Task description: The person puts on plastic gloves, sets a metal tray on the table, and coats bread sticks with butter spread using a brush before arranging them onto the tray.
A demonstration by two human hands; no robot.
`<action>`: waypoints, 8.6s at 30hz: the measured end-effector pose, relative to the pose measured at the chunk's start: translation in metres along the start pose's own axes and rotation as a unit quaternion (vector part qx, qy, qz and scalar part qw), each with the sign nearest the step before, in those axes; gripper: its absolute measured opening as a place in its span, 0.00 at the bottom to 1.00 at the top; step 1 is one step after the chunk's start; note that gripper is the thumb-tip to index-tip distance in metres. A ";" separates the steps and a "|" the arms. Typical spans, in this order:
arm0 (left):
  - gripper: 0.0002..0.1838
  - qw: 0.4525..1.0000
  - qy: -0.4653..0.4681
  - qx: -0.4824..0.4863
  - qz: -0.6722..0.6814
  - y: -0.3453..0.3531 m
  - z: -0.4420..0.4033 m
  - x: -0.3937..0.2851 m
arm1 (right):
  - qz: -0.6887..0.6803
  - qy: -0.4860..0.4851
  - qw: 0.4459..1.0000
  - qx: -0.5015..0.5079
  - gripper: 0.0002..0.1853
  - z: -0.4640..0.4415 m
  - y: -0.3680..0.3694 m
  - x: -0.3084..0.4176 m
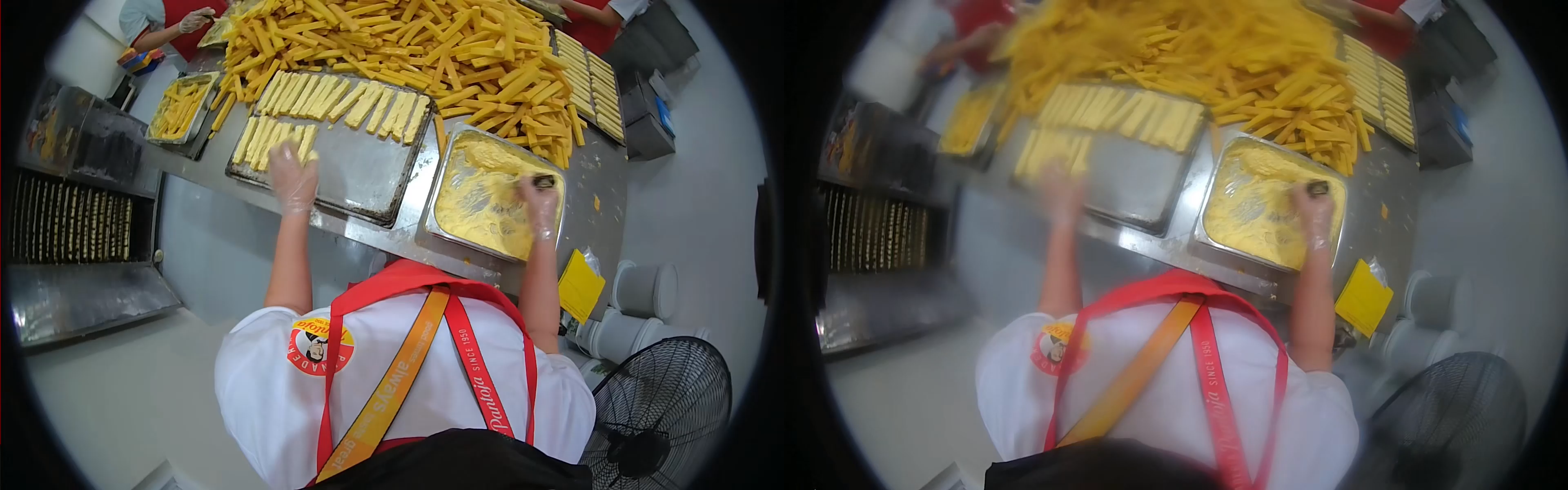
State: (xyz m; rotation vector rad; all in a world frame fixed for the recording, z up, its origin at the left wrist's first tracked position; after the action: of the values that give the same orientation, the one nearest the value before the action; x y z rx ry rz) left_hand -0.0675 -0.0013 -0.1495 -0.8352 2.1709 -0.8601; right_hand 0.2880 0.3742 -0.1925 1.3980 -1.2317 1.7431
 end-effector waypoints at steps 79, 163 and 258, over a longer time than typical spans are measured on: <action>0.11 0.907 0.065 0.285 0.303 0.055 0.074 -0.203 | 0.076 0.034 0.997 0.006 0.13 0.010 -0.025 -0.005; 0.22 0.880 0.169 0.340 0.285 0.104 0.090 -0.272 | -0.230 -0.009 0.972 0.045 0.07 0.029 -0.034 0.035; 0.18 0.783 0.152 0.511 0.320 0.120 0.007 -0.293 | 0.228 0.065 0.954 0.185 0.13 0.033 -0.064 0.025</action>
State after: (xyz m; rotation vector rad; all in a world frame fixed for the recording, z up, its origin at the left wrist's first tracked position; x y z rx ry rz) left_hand 0.0719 0.2832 -0.1477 0.5854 1.6017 -1.5831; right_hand 0.3498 0.3678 -0.1488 1.2279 -1.2711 2.4473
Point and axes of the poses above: each hand's wrist, its own z-axis away from the middle knuckle, its own y-axis out of the palm, x = y × z, the point moved 7 cm from there along -z, towards the middle knuckle, and after that the axes turned 1 degree about z, right-handed, at the moved point
